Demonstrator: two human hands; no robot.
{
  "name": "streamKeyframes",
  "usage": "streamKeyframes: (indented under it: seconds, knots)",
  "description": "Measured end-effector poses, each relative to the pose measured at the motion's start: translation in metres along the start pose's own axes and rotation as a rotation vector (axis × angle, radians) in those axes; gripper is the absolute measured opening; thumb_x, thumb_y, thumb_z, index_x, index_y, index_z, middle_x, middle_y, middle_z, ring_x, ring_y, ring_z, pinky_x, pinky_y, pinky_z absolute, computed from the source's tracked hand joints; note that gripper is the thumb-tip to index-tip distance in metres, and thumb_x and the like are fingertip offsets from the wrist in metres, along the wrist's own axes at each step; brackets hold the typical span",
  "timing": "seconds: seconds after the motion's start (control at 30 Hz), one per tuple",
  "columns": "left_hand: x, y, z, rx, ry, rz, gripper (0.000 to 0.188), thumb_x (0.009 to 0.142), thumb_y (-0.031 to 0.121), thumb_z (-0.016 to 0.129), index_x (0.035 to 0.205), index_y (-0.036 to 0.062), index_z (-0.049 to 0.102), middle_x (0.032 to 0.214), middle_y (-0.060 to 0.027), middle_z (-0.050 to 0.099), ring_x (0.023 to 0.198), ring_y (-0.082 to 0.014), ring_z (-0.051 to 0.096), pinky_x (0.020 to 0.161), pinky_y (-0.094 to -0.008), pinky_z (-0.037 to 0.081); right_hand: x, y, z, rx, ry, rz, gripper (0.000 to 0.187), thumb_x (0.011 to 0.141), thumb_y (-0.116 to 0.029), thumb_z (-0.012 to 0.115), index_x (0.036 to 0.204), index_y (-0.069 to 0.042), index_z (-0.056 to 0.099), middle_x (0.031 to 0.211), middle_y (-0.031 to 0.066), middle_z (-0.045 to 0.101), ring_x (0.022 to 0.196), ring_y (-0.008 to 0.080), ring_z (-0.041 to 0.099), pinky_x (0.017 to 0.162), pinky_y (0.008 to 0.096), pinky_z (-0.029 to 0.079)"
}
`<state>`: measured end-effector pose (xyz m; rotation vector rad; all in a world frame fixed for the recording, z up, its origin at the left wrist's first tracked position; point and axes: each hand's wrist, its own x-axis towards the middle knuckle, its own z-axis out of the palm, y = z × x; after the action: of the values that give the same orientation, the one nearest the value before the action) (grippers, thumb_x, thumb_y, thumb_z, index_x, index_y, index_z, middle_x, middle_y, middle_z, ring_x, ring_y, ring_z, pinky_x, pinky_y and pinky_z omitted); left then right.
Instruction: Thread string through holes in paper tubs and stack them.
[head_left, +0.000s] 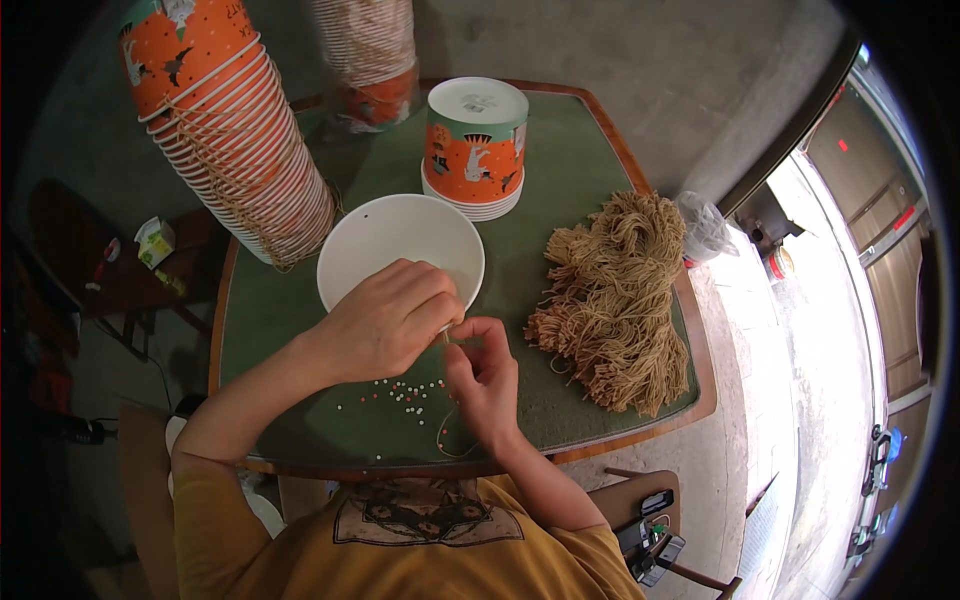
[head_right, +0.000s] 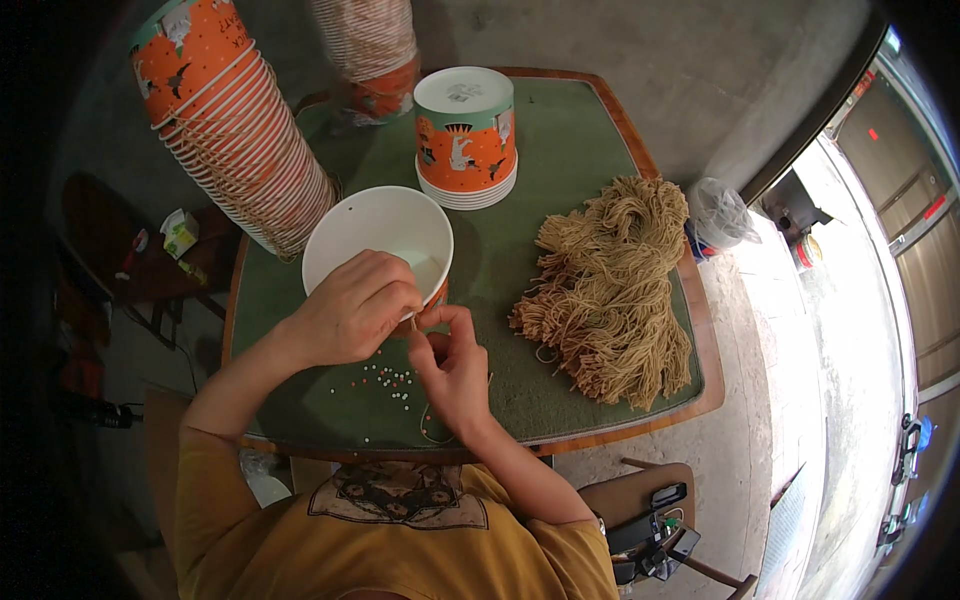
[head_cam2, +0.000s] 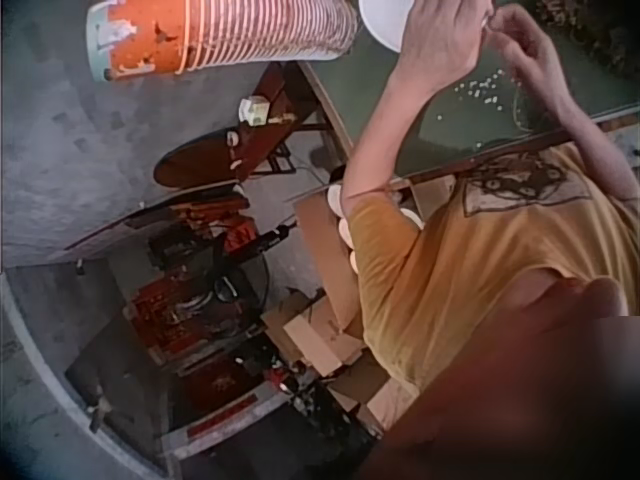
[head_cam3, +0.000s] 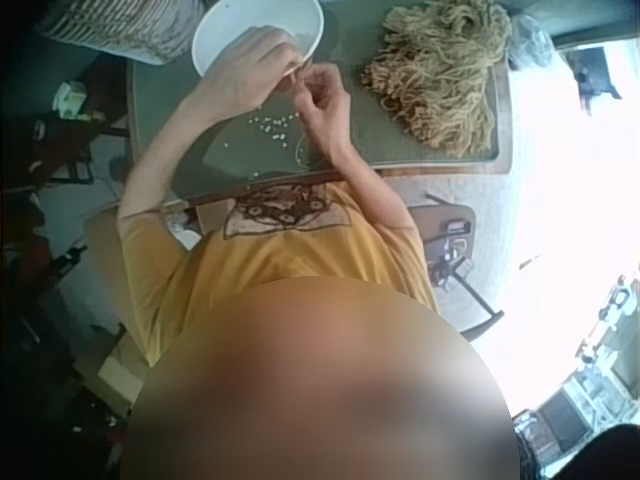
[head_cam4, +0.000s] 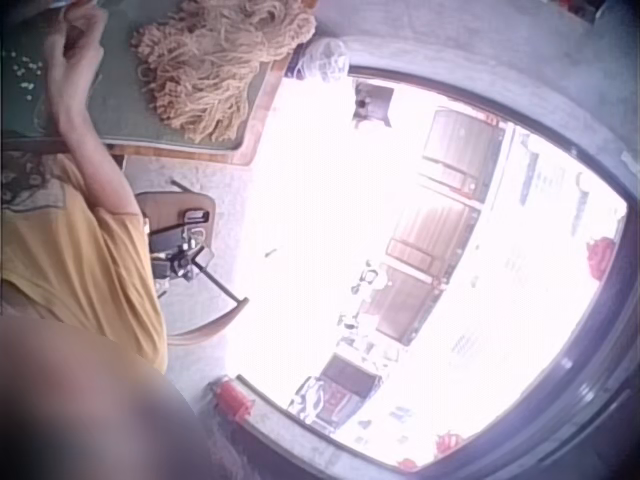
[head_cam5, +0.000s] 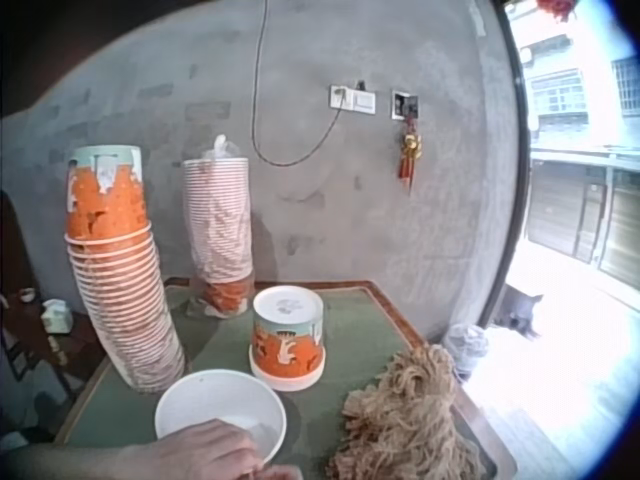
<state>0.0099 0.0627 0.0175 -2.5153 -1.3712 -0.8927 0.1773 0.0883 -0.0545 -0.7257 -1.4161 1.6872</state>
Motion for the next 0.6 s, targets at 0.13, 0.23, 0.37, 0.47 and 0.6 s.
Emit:
streamKeyframes:
  seconds: [0.13,0.23,0.37,0.47,0.6]
  knots:
    - [0.001,0.001,0.0,-0.009,-0.011,-0.006,0.018,0.073,0.004,0.063,0.087,0.0052,0.052,0.087,-0.0082,0.051,0.082,-0.0273,0.055,0.072,-0.0377,0.044,0.002,0.001,-0.002,-0.181,-0.015,0.028,0.01,0.093,-0.008,0.058,0.097,-0.007,0.049,0.058,-0.003,0.048,0.055,0.0014,0.039,0.049,0.0209,0.033]
    - [0.0,0.001,0.0,0.002,-0.008,-0.004,0.018,0.073,0.005,0.063,0.087,0.0055,0.052,0.087,-0.0081,0.052,0.082,-0.0271,0.056,0.073,-0.037,0.045,0.002,0.004,-0.003,-0.185,-0.027,0.007,0.01,0.093,-0.008,0.057,0.098,-0.007,0.048,0.059,-0.0028,0.047,0.056,0.0013,0.039,0.05,0.0208,0.034]
    - [0.0,0.001,-0.001,0.09,0.018,0.038,0.02,0.072,0.008,0.064,0.089,0.006,0.054,0.086,-0.0073,0.053,0.083,-0.026,0.057,0.076,-0.037,0.046,-0.007,0.017,0.0,-0.084,-0.049,-0.113,0.005,0.096,-0.007,0.052,0.092,-0.008,0.048,0.064,-0.0078,0.043,0.056,-0.0011,0.037,0.048,0.0182,0.03]
    - [-0.005,-0.001,-0.004,0.133,-0.011,0.049,0.019,0.071,0.007,0.064,0.088,0.0071,0.056,0.09,-0.0078,0.055,0.086,-0.0277,0.058,0.08,-0.0404,0.047,-0.01,0.011,0.003,0.114,-0.081,0.009,0.005,0.097,-0.008,0.05,0.093,-0.009,0.048,0.064,-0.008,0.043,0.055,-0.0005,0.036,0.048,0.0184,0.029]
    - [-0.018,-0.007,-0.007,0.271,0.107,0.138,0.025,0.074,0.014,0.068,0.095,0.0085,0.056,0.095,-0.0046,0.055,0.095,-0.0237,0.058,0.088,-0.0411,0.046,-0.014,0.002,0.006,0.242,-0.103,0.109,0.003,0.099,-0.01,0.051,0.102,-0.009,0.048,0.064,-0.0069,0.045,0.055,0.0007,0.039,0.048,0.0184,0.03]
